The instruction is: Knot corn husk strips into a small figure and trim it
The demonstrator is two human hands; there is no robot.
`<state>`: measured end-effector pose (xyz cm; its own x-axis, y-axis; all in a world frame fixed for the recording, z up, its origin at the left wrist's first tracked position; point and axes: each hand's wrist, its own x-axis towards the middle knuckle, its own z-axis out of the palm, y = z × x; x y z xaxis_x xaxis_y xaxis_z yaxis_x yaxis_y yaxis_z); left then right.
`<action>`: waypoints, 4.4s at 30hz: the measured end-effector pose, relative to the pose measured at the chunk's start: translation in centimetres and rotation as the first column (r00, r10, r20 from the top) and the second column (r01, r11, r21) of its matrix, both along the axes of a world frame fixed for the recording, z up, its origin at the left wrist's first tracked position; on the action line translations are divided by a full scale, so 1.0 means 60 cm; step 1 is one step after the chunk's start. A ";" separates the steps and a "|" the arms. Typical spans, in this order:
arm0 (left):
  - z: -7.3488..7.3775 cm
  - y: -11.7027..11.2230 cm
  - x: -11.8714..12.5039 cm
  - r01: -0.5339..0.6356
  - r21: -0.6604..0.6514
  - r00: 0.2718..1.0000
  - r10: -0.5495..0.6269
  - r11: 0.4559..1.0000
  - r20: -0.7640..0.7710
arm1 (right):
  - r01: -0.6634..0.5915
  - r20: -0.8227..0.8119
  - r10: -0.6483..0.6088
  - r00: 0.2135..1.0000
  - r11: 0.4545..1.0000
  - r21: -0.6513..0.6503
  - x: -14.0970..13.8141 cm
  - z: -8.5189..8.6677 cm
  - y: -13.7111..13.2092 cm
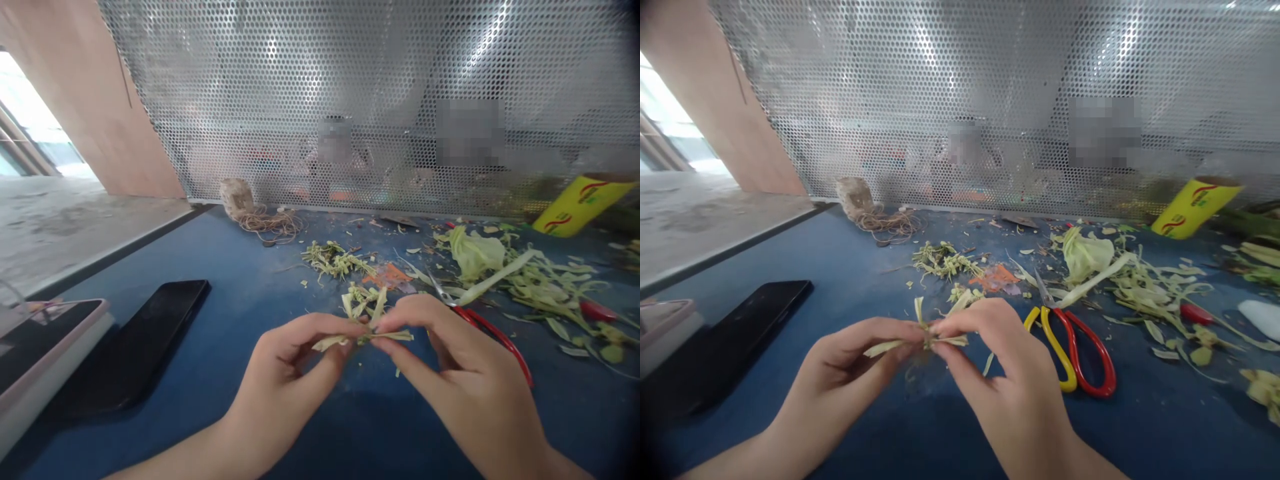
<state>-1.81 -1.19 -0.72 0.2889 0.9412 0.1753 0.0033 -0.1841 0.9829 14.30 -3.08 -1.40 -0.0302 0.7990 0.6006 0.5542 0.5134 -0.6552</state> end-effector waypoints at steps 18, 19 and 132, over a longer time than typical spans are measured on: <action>-0.004 0.020 -0.004 0.307 -0.633 0.952 -0.228 0.711 0.205 | -0.552 0.194 0.560 0.805 0.828 -0.101 0.030 0.019 0.008; -0.004 0.020 -0.005 0.328 -0.645 0.945 -0.241 0.691 0.223 | -0.582 0.189 0.592 0.783 0.805 -0.112 0.032 0.021 0.007; 0.008 0.004 -0.001 0.065 -0.225 0.998 -0.067 0.972 0.002 | -0.162 0.209 0.132 0.969 0.977 0.135 0.004 0.000 0.003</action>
